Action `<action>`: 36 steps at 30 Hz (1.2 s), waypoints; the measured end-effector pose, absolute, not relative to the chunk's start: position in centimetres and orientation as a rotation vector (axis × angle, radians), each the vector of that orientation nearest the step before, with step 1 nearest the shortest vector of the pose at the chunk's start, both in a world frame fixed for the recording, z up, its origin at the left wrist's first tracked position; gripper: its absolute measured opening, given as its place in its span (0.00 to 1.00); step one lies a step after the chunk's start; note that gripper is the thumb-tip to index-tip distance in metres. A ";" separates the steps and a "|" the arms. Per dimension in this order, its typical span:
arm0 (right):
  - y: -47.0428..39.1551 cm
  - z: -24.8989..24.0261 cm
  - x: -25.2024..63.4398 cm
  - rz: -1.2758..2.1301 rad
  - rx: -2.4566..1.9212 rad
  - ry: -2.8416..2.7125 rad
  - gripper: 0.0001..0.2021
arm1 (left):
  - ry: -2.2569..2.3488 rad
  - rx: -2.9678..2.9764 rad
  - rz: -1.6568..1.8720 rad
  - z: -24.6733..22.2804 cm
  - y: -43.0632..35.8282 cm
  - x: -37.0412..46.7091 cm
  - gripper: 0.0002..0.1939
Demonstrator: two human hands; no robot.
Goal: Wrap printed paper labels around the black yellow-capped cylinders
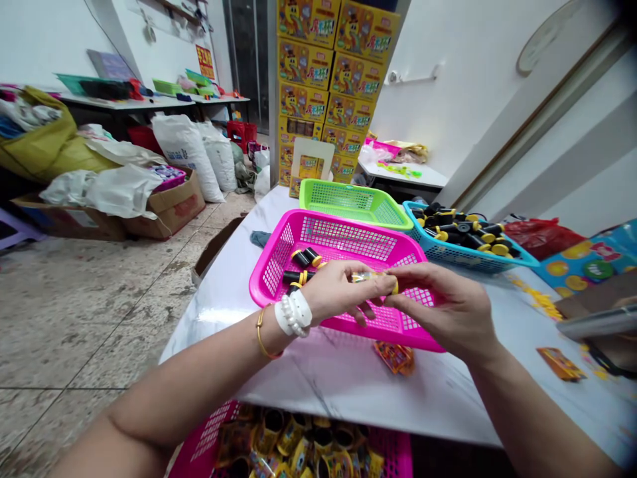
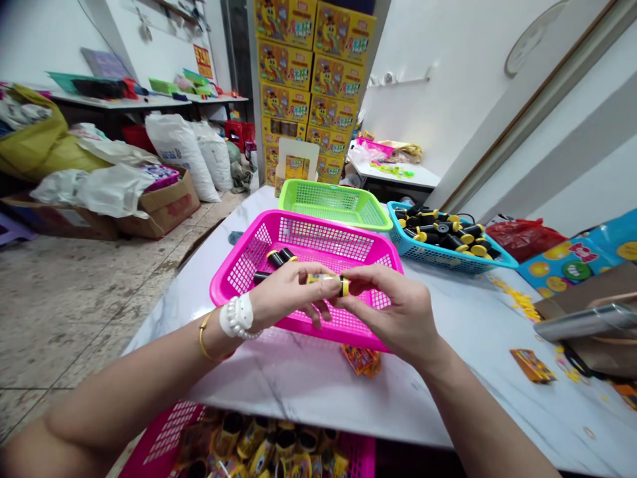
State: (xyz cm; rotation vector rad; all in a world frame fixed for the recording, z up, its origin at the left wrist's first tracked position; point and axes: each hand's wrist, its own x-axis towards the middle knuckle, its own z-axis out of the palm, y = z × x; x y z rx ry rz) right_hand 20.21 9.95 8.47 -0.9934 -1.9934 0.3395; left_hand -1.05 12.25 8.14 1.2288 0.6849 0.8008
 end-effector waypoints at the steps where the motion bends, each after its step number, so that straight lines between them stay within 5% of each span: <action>1: 9.9 8.5 20.3 0.278 -0.983 -1.991 0.14 | 0.700 1.226 0.787 8.2 12.3 -1.2 0.18; 9: 8.5 6.6 20.6 0.302 -1.016 -1.773 0.15 | 0.639 1.354 0.981 7.2 11.1 -0.2 0.07; 21: 4.0 5.9 20.9 0.946 -1.094 -1.369 0.14 | 0.652 1.696 0.897 6.8 9.1 0.7 0.13; 30: 3.6 5.4 20.3 0.340 -1.008 -1.610 0.18 | 0.588 1.429 0.746 7.6 10.0 0.2 0.16; 36: 4.5 5.3 20.8 0.282 -0.964 -1.688 0.21 | 0.587 1.421 0.703 7.5 10.9 0.1 0.13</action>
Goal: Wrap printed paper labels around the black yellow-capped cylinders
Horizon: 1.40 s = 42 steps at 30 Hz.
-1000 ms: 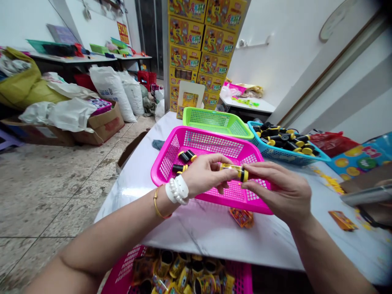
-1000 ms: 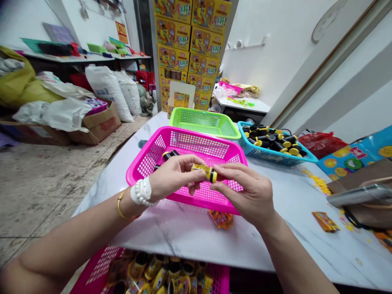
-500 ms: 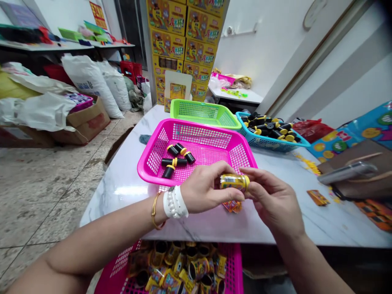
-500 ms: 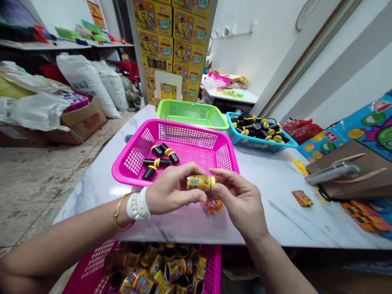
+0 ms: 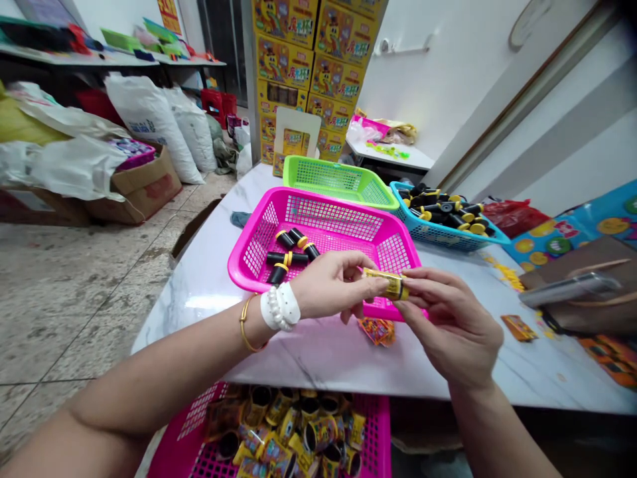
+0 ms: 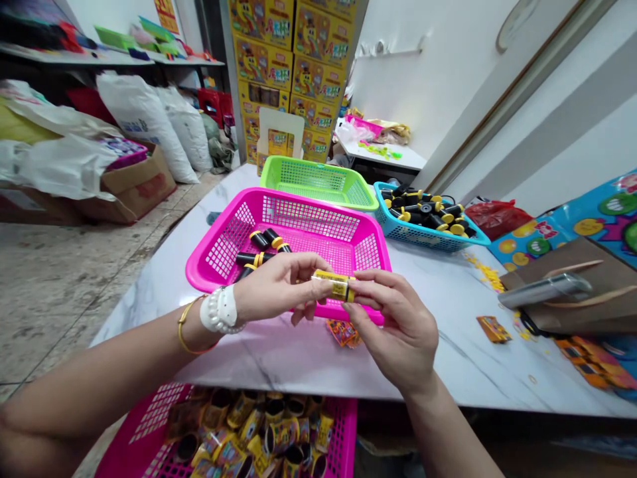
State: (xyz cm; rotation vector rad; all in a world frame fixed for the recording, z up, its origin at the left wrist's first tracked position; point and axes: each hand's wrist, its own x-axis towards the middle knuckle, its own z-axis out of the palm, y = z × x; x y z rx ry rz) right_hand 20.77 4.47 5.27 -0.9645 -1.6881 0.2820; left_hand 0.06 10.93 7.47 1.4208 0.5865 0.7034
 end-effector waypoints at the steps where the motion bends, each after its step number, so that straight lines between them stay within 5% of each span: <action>1: 4.6 5.1 20.8 0.315 -0.957 -1.679 0.21 | 0.568 1.399 0.723 7.3 11.0 0.1 0.12; 11: 4.2 5.2 22.2 0.107 -0.994 -1.744 0.22 | 0.438 1.515 0.962 5.9 10.3 0.7 0.11; 16: 4.2 5.5 22.2 0.832 -1.061 -1.426 0.09 | 0.462 2.099 1.253 5.3 9.3 1.1 0.07; 20: 4.9 5.5 21.8 1.170 -1.034 -1.234 0.12 | 0.411 2.137 1.312 5.3 9.3 1.2 0.08; 24: 5.5 5.1 21.2 1.044 -0.967 -1.210 0.13 | 0.638 1.897 1.188 5.7 9.7 1.0 0.29; 29: 5.7 4.9 20.9 0.795 -1.004 -1.289 0.13 | 0.666 1.864 1.133 5.8 10.2 0.7 0.11; 35: 5.9 5.3 21.0 1.197 -1.064 -1.107 0.12 | 0.570 2.125 1.287 6.1 10.0 0.5 0.12; 42: 6.3 5.2 20.2 1.006 -0.994 -1.231 0.14 | 0.772 1.828 1.092 6.5 10.2 0.7 0.18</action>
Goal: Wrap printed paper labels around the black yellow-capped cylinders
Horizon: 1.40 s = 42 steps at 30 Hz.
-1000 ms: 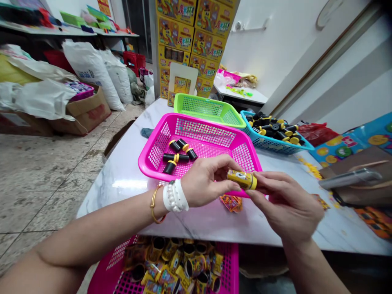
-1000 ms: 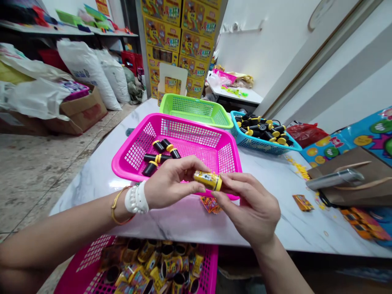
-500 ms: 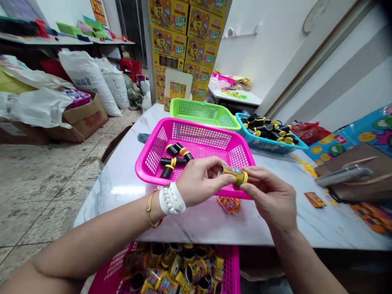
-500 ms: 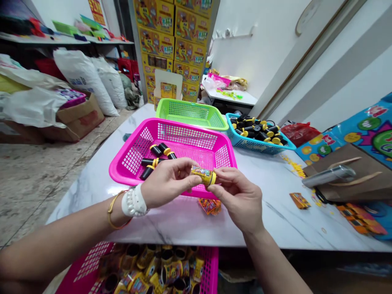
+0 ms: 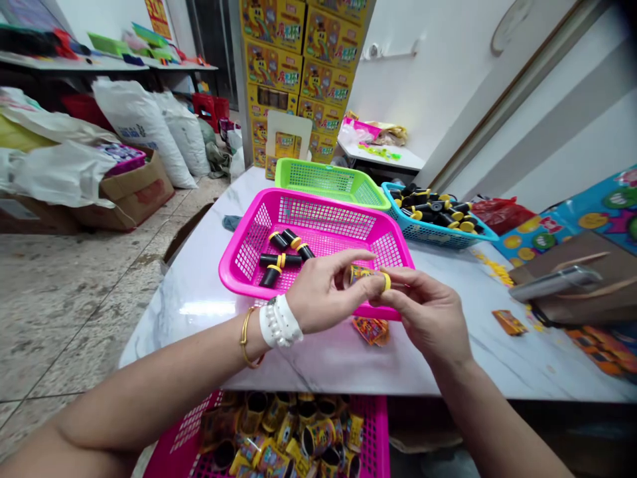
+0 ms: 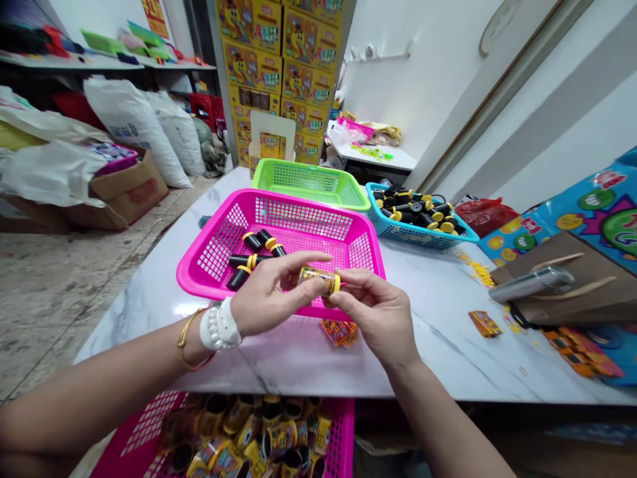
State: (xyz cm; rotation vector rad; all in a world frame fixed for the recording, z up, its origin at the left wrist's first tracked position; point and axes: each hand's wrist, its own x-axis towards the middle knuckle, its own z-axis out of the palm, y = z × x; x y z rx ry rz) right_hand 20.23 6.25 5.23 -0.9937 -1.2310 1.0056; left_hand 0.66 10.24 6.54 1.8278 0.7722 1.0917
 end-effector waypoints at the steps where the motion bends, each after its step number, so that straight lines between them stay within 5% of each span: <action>1: 6.4 5.3 20.1 0.946 -0.980 -1.256 0.15 | 0.802 1.780 1.072 6.5 10.4 0.6 0.18; 8: 6.9 6.6 19.8 1.173 -1.074 -1.110 0.15 | 0.676 1.973 1.177 6.3 10.4 0.3 0.08; 15: 6.5 6.1 20.0 1.348 -1.099 -0.997 0.16 | 0.623 2.128 1.220 6.3 9.5 0.7 0.11; 23: 7.0 6.4 21.3 1.267 -1.018 -1.266 0.20 | 0.632 1.474 0.821 7.2 10.6 0.2 0.19; 26: 7.4 6.5 21.1 1.222 -0.947 -1.351 0.13 | 0.515 1.352 0.698 7.4 11.0 0.0 0.22; 29: 7.5 6.1 20.6 1.099 -0.868 -1.304 0.07 | 0.423 1.235 0.675 7.2 11.1 -0.1 0.24; 42: 6.0 5.0 20.4 0.744 -0.835 -1.608 0.11 | 0.533 1.158 0.572 6.9 10.4 0.3 0.28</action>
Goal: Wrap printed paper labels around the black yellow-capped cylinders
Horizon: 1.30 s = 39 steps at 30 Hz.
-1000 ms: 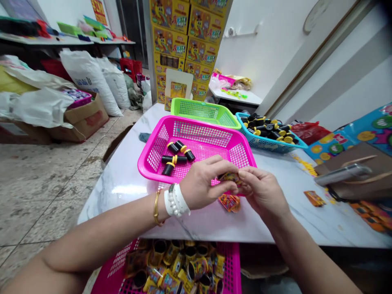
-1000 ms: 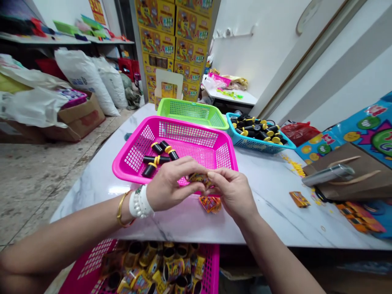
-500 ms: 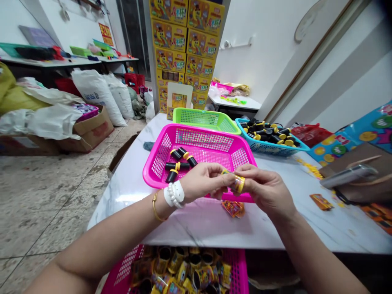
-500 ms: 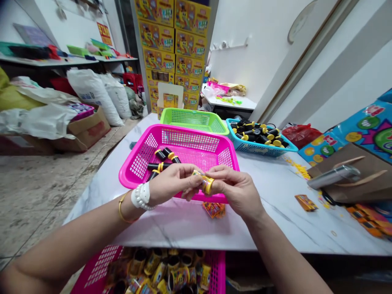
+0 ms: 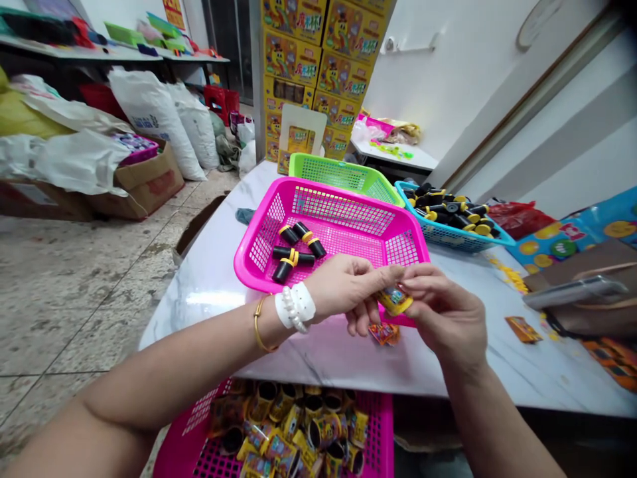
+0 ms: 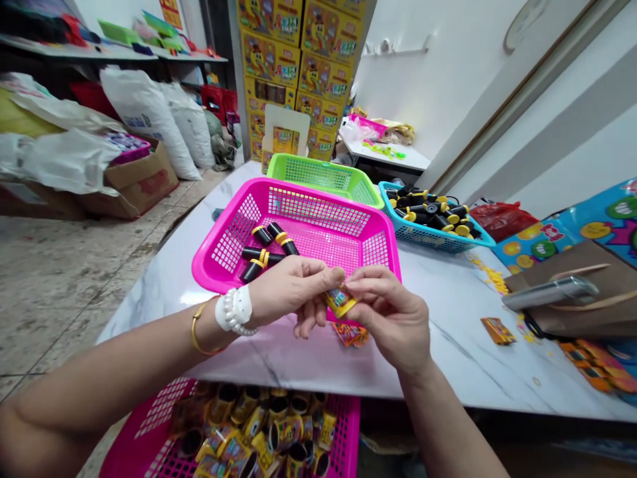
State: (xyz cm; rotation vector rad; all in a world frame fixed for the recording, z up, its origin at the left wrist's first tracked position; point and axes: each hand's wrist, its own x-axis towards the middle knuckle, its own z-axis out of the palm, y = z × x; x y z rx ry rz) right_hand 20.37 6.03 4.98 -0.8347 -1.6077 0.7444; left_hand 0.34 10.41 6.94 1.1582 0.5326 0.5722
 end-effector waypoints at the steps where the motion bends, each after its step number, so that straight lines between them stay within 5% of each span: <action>1: 5.8 5.3 20.3 0.647 -0.843 -1.693 0.13 | 0.541 1.166 0.581 7.0 10.3 0.3 0.28; 9: -0.6 5.7 20.6 0.269 -0.913 -1.935 0.20 | 0.595 1.390 0.566 8.7 10.0 -0.7 0.27; 15: -4.2 1.4 19.4 0.348 -0.807 -2.278 0.09 | 0.760 1.446 0.877 9.5 11.5 -1.5 0.25; 21: 0.8 -2.0 22.5 -0.013 -1.331 -1.999 0.10 | 0.856 1.486 0.826 8.7 11.4 -0.5 0.16; 26: 2.2 -3.2 22.7 -0.062 -1.326 -1.989 0.05 | 0.901 1.589 0.787 8.0 11.5 -0.3 0.14; 33: -1.1 0.9 22.9 -0.314 -1.200 -1.892 0.33 | 0.826 1.692 0.757 7.7 10.9 -0.2 0.24; 39: 3.5 5.4 20.7 -0.703 -1.001 -1.911 0.34 | 0.633 1.571 0.856 7.3 10.8 0.2 0.11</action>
